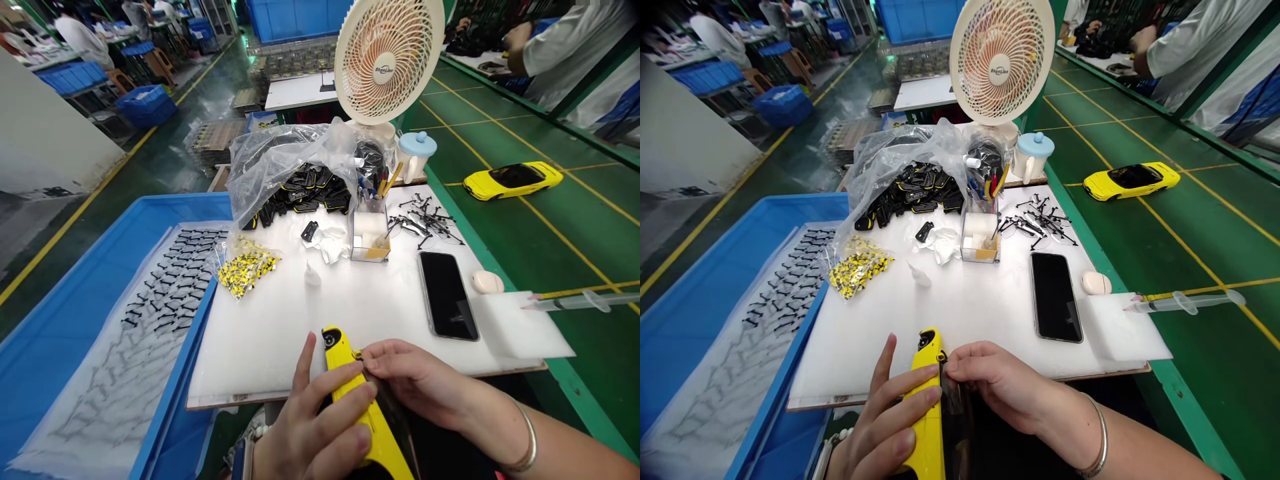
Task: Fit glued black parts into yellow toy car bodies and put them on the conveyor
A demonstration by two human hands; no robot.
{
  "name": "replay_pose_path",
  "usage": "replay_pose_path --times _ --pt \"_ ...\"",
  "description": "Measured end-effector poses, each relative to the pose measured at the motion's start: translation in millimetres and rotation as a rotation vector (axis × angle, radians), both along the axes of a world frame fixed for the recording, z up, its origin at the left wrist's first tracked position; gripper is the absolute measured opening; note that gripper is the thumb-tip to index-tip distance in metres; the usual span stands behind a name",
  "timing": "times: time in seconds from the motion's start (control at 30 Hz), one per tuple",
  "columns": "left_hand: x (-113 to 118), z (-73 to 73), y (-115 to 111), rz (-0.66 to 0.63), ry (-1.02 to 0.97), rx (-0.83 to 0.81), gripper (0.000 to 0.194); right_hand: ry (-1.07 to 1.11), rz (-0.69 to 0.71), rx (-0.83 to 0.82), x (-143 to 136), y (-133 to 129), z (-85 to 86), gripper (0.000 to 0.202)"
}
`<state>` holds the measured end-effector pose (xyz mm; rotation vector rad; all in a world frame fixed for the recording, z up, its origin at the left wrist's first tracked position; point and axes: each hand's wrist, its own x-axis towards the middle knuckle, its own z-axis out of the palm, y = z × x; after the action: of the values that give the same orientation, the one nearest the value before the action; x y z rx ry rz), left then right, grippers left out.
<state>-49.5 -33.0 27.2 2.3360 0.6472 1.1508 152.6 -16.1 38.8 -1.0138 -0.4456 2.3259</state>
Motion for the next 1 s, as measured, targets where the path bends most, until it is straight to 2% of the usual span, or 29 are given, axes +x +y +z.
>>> replay_pose_path --times 0.1,0.17,0.27,0.37,0.43,0.5,0.57,0.63,0.67,0.7,0.73,0.77,0.83,0.87,0.93,1.0 --pt "2 8.2 3 0.022 0.067 0.273 0.010 -0.141 0.035 0.215 12 -3 -1.1 0.031" --pt "4 20.4 8 0.056 0.108 0.323 0.014 -0.241 0.027 0.312 27 -8 -0.1 0.037" --pt "8 37.3 19 0.073 0.158 0.424 0.006 -0.160 0.118 0.348 52 -20 9.1 0.056" --pt "18 44.7 30 0.046 0.255 0.580 0.029 -0.122 0.212 0.461 67 -31 22.6 0.083" --pt "25 46.8 34 0.027 0.330 0.657 0.042 -0.189 0.155 0.512 69 -35 25.7 0.094" --pt "30 48.7 35 0.003 0.387 0.633 0.049 -0.210 0.067 0.515 66 -38 21.1 0.097" --pt "31 48.5 30 -0.055 0.404 0.472 0.054 -0.252 0.003 0.545 60 -39 11.4 0.097" --pt "32 42.9 22 -0.062 0.264 0.206 0.061 -0.412 -0.028 0.646 53 -41 1.1 0.103" --pt "33 37.6 18 -0.004 0.103 0.042 0.068 -0.531 -0.053 0.713 49 -41 -3.4 0.107" --pt "34 31.1 15 0.185 -0.206 -0.106 0.067 -0.657 -0.084 0.783 45 -42 -7.3 0.109" --pt "37 23.9 12 0.369 -0.470 -0.293 0.060 -0.774 -0.116 0.852 41 -42 -10.8 0.110" --pt "39 16.7 11 0.455 -0.646 -0.491 0.051 -0.874 -0.148 0.921 37 -42 -14.0 0.109" --pt "46 4.5 12 0.379 -0.736 -0.895 0.045 -1.027 -0.199 1.065 31 -41 -19.3 0.108" --pt "49 0.1 13 0.303 -0.727 -1.027 0.046 -1.092 -0.217 1.137 29 -40 -21.6 0.108" --pt "55 -6.0 16 0.229 -0.709 -1.128 0.051 -1.217 -0.251 1.268 25 -39 -24.9 0.105" --pt "59 -9.5 17 0.282 -0.731 -1.109 0.049 -1.317 -0.276 1.365 22 -37 -26.8 0.101"
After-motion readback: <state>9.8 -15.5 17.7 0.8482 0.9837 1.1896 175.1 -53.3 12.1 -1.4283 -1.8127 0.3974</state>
